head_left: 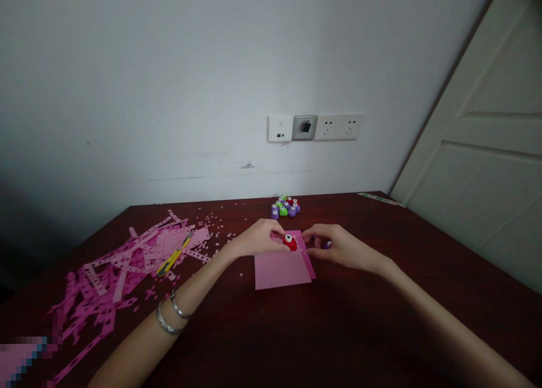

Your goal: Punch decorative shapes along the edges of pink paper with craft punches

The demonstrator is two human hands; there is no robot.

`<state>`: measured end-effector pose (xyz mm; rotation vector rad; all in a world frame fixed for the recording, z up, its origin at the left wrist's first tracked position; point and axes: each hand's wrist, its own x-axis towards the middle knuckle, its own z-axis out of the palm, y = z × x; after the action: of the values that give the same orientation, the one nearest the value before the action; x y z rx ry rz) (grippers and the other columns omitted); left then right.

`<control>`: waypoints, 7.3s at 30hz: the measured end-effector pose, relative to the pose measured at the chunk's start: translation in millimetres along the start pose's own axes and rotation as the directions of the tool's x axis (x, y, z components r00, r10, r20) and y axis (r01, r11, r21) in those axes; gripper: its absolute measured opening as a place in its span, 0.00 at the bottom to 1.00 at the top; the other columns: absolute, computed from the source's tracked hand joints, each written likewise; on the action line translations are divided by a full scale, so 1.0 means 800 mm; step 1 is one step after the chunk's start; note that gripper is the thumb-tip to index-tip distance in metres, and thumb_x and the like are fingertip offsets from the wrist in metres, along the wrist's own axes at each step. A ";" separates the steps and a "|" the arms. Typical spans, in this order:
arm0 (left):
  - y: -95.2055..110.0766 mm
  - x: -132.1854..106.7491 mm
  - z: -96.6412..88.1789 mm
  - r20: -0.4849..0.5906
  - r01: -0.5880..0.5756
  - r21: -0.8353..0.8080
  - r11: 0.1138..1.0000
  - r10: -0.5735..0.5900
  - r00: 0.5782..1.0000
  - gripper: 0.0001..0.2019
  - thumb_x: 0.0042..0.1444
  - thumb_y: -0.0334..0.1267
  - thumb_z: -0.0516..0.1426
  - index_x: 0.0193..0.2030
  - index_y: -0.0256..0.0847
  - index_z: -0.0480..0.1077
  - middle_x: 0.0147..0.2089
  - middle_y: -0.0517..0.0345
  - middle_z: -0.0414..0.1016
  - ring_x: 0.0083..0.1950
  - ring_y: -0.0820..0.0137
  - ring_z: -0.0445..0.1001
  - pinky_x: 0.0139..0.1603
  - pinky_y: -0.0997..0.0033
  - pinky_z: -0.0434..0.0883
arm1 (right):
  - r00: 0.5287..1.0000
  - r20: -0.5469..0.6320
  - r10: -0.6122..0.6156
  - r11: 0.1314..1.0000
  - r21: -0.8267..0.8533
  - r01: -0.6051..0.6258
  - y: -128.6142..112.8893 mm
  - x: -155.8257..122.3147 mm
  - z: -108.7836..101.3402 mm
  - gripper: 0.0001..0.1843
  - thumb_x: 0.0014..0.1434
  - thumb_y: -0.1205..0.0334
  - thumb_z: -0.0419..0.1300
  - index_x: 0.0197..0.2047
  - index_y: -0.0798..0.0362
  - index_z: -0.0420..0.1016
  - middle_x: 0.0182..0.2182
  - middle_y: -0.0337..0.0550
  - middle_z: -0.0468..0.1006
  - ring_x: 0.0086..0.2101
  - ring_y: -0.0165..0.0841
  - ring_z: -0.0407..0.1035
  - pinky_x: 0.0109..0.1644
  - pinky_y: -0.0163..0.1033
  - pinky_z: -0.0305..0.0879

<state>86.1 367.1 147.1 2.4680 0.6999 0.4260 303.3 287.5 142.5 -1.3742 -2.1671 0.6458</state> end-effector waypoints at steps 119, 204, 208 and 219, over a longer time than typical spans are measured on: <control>-0.149 -0.004 -0.006 0.265 0.543 -0.677 0.496 -0.525 0.809 0.10 0.37 0.34 0.66 0.28 0.33 0.74 0.24 0.58 0.73 0.24 0.79 0.67 0.29 0.76 0.65 | 0.968 0.051 0.247 0.967 0.057 -0.250 0.068 0.010 0.016 0.16 0.50 0.53 0.61 0.40 0.53 0.72 0.28 0.40 0.69 0.21 0.24 0.61 0.14 0.26 0.58; -0.109 -0.002 0.030 -0.113 0.468 0.245 0.849 -0.454 0.884 0.17 0.36 0.45 0.63 0.32 0.39 0.68 0.34 0.54 0.71 0.34 0.65 0.70 0.29 0.74 0.60 | 0.956 0.117 0.269 0.961 0.031 -0.275 0.069 0.014 0.039 0.21 0.50 0.56 0.62 0.48 0.52 0.72 0.30 0.40 0.70 0.23 0.25 0.62 0.15 0.26 0.59; -0.091 -0.002 0.024 -0.157 0.429 0.234 0.873 -0.402 0.902 0.16 0.41 0.45 0.60 0.35 0.39 0.68 0.37 0.52 0.71 0.37 0.65 0.69 0.32 0.73 0.61 | 0.948 0.104 0.301 0.942 0.119 -0.313 0.069 0.013 0.025 0.24 0.48 0.51 0.63 0.46 0.55 0.71 0.36 0.46 0.73 0.24 0.27 0.66 0.14 0.28 0.63; -0.055 0.055 0.039 0.297 0.417 -0.277 0.866 -0.336 0.894 0.18 0.50 0.50 0.55 0.26 0.35 0.73 0.23 0.56 0.71 0.20 0.78 0.61 0.21 0.75 0.56 | 0.735 0.454 0.503 0.790 0.103 -0.604 0.060 0.039 0.010 0.31 0.46 0.35 0.58 0.30 0.61 0.75 0.27 0.53 0.79 0.24 0.30 0.72 0.19 0.27 0.63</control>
<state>118.2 411.0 103.2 1.9560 0.9035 0.0798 319.6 333.5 111.1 -1.8965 -1.8347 1.4988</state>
